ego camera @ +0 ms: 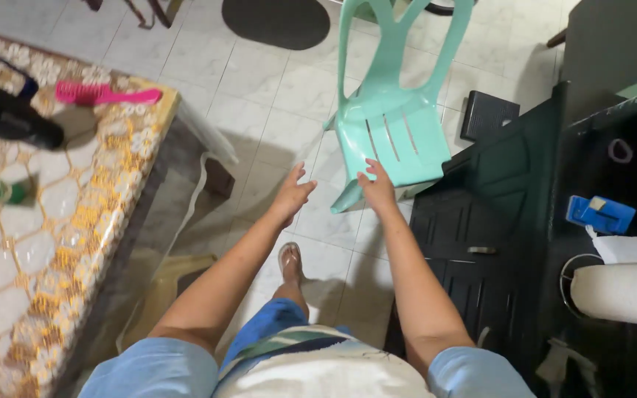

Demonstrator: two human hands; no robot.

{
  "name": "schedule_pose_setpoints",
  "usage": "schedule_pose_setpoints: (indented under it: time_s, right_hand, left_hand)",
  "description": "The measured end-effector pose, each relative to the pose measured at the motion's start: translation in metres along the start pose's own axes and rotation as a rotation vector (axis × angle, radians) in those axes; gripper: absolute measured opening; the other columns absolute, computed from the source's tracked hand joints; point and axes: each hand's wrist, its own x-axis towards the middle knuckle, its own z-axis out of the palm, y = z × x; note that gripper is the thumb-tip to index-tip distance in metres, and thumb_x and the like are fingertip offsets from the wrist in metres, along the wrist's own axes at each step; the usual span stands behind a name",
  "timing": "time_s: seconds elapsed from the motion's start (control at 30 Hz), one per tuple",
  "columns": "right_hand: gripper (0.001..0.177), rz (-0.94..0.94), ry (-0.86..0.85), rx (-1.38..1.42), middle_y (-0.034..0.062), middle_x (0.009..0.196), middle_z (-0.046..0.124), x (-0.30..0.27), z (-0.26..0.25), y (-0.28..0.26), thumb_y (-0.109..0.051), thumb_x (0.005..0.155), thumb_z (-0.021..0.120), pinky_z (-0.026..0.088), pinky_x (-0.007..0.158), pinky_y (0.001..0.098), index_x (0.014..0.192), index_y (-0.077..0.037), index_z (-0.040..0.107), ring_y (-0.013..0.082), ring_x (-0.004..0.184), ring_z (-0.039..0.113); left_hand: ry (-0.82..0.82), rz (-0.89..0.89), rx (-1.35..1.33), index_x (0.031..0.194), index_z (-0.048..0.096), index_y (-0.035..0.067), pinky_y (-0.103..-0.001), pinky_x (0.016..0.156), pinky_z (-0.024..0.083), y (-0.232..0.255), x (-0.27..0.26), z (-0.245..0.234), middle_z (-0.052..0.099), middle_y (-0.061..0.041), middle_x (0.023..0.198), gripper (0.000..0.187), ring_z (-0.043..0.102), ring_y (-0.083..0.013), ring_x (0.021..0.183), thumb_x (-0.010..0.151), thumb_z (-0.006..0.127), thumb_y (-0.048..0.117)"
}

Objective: The person sweeps the tiled floor using a broom, moving plastic stools and a wooden chair aside by hand to reach the area under a table. They gather the dirt into a pile on the floor.

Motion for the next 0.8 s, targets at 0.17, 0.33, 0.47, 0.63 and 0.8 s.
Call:
schedule_pose_setpoints:
  time_s: [0.17, 0.33, 0.47, 0.63, 0.8]
  right_hand:
    - [0.052, -0.067, 0.061, 0.034, 0.013, 0.129, 0.067, 0.085, -0.049, -0.034, -0.021, 0.094, 0.069, 0.055, 0.082, 0.0335, 0.143, -0.013, 0.055, 0.0194, 0.092, 0.068]
    - [0.05, -0.095, 0.085, -0.032, 0.0144, 0.133, 0.064, 0.168, -0.093, -0.093, -0.021, 0.093, 0.071, 0.055, 0.085, 0.0341, 0.14, -0.013, 0.057, 0.0215, 0.095, 0.07]
    - [0.049, -0.085, 0.074, -0.064, 0.0131, 0.134, 0.064, 0.251, -0.133, -0.128, -0.021, 0.092, 0.07, 0.054, 0.086, 0.0355, 0.139, -0.015, 0.058, 0.0219, 0.096, 0.069]
    - [0.053, -0.187, 0.068, -0.101, 0.0162, 0.133, 0.062, 0.411, -0.189, -0.132, -0.022, 0.091, 0.07, 0.056, 0.089, 0.0375, 0.141, -0.014, 0.055, 0.0263, 0.101, 0.069]
    - [0.078, -0.345, 0.252, -0.33, 0.0265, 0.136, 0.052, 0.557, -0.23, -0.092, -0.027, 0.08, 0.085, 0.048, 0.097, 0.0472, 0.145, -0.004, 0.046, 0.0427, 0.12, 0.054]
  left_hand:
    - [-0.021, 0.082, 0.12, 0.157, 0.035, 0.015, -0.043, 0.092, 0.053, 0.048, 0.101, 0.008, 0.045, -0.014, 0.157, 0.074, 0.054, -0.0289, 0.131, 0.091, 0.067, 0.029]
    - [-0.05, 0.112, 0.122, 0.154, 0.038, 0.013, -0.043, 0.092, 0.054, 0.14, 0.201, 0.043, 0.048, -0.014, 0.154, 0.069, 0.056, -0.0274, 0.129, 0.093, 0.065, 0.028]
    - [-0.076, 0.13, 0.073, 0.154, 0.04, 0.014, -0.043, 0.096, 0.051, 0.195, 0.26, 0.08, 0.05, -0.011, 0.152, 0.067, 0.054, -0.0269, 0.13, 0.092, 0.064, 0.027]
    - [0.034, 0.113, 0.066, 0.152, 0.044, 0.014, -0.042, 0.097, 0.051, 0.241, 0.336, 0.112, 0.052, -0.01, 0.151, 0.064, 0.054, -0.0259, 0.13, 0.092, 0.063, 0.029]
    - [0.359, 0.155, 0.095, 0.152, 0.041, 0.009, -0.04, 0.101, 0.049, 0.255, 0.414, 0.133, 0.049, -0.013, 0.151, 0.066, 0.058, -0.0275, 0.127, 0.092, 0.063, 0.024]
